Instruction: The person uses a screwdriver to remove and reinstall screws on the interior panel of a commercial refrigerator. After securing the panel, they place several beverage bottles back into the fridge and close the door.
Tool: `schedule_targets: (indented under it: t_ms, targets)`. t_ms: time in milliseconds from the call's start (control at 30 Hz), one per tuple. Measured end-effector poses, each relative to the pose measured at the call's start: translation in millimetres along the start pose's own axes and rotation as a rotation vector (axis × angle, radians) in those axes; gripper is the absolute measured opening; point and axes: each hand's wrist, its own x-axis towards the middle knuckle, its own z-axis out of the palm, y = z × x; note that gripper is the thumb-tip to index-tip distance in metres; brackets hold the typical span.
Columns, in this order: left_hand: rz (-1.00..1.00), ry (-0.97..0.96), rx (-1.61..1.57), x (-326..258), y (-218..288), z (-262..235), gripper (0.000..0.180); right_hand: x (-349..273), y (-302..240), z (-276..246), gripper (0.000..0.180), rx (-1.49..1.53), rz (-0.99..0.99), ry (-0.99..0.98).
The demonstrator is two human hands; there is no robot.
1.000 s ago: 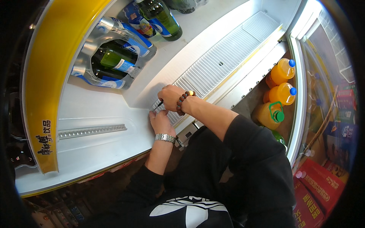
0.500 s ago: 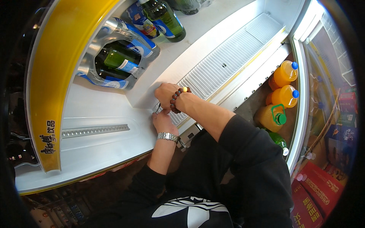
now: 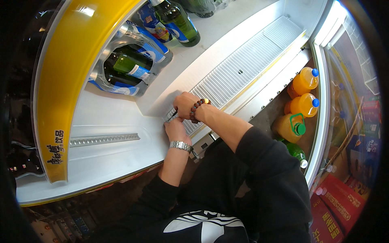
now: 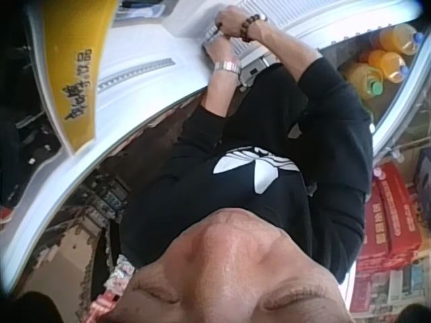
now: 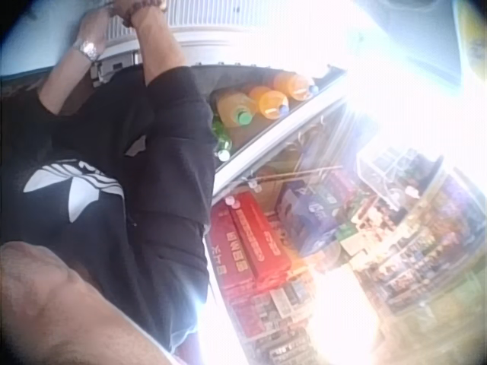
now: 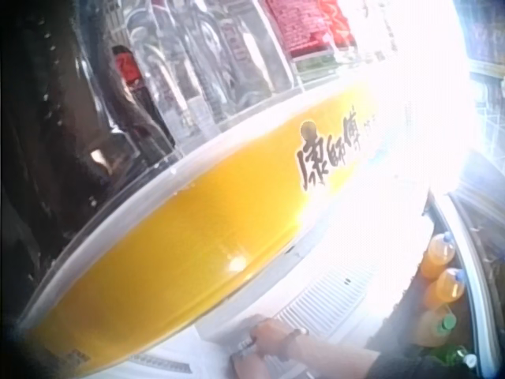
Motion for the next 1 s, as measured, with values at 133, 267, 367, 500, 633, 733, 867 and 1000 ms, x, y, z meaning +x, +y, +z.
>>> schedule_targets:
  t_ms: [133, 267, 367, 500, 633, 733, 867, 1000]
  targets:
    - [0.033, -0.081, -0.017, -16, 0, -5, 0.093, -6, 8, 6, 0.015, 0.078, -0.01, 0.037]
    - [0.038, -0.109, -0.016, -31, -2, -7, 0.093, -6, 12, 14, 0.02, 0.085, -0.022, 0.104]
    - [0.078, -0.164, -0.035, -35, -7, -16, 0.087, -7, 13, 18, 0.02, 0.077, -0.087, 0.168]
    - [0.084, -0.14, -0.035, -28, -11, -21, 0.08, -12, 13, 21, 0.018, 0.094, -0.101, 0.206]
    - [0.112, -0.085, 0.055, -23, -15, -18, 0.089, -14, 11, 21, 0.016, 0.108, -0.078, 0.196]
    - [0.097, -0.077, 0.103, -20, -15, -20, 0.089, -13, 11, 19, 0.016, 0.094, -0.064, 0.166]
    - [0.107, -0.099, 0.151, -18, -13, -20, 0.09, -13, 11, 19, 0.016, 0.051, -0.049, 0.123]
    - [0.097, -0.104, 0.11, -22, -14, -18, 0.091, -15, 9, 18, 0.015, 0.02, -0.048, 0.105]
